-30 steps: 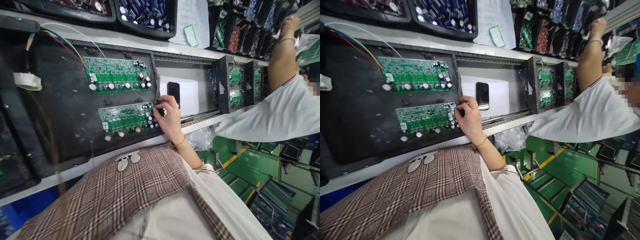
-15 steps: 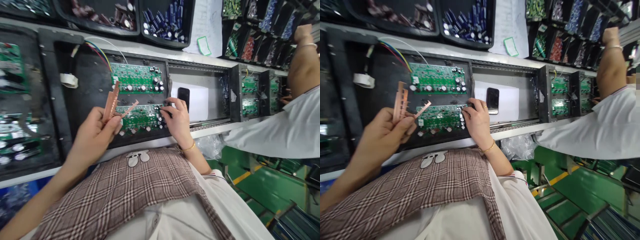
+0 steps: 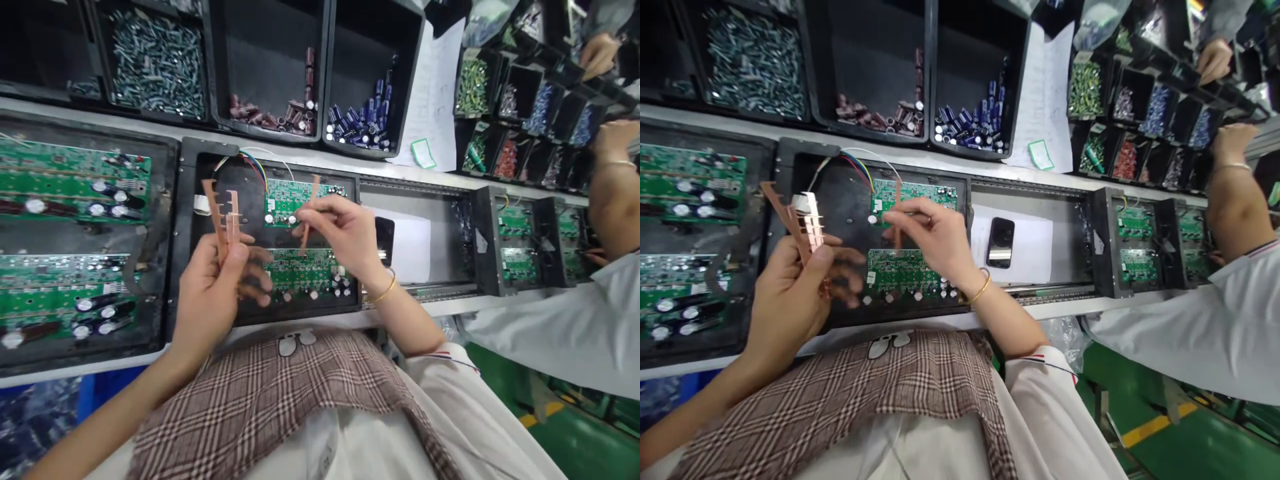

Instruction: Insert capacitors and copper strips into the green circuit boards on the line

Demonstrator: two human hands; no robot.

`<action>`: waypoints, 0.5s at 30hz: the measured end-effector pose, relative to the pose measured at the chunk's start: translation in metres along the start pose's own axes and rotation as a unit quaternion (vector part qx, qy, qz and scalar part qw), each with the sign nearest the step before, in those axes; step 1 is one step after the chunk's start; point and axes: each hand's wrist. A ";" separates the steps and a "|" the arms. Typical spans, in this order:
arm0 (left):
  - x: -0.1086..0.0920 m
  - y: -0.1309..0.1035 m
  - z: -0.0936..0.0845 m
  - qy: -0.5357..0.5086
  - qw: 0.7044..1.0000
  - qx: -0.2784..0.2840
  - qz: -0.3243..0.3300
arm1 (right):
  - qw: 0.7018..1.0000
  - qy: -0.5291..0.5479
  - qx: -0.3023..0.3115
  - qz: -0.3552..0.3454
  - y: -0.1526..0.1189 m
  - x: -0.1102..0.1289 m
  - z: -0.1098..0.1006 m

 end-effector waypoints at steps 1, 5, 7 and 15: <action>0.000 0.004 -0.005 -0.005 1.000 -0.011 -0.010 | 0.997 -0.073 0.014 -0.002 0.011 -0.006 -0.009; 0.006 0.016 -0.019 0.011 0.998 -0.041 -0.047 | 0.924 -0.375 0.072 0.003 0.048 -0.032 -0.024; 0.010 0.020 -0.021 0.020 0.996 -0.038 -0.075 | 0.889 -0.449 0.085 0.003 0.058 -0.042 -0.022; 0.018 0.021 -0.023 0.055 0.995 -0.015 -0.078 | 0.872 -0.481 0.094 -0.004 0.064 -0.058 -0.018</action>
Point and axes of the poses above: each hand's wrist, its own y-axis towards the middle knuckle, its own z-axis out of the palm, x = y × z, and after that the axes turned 13 degrees about x, right-handed
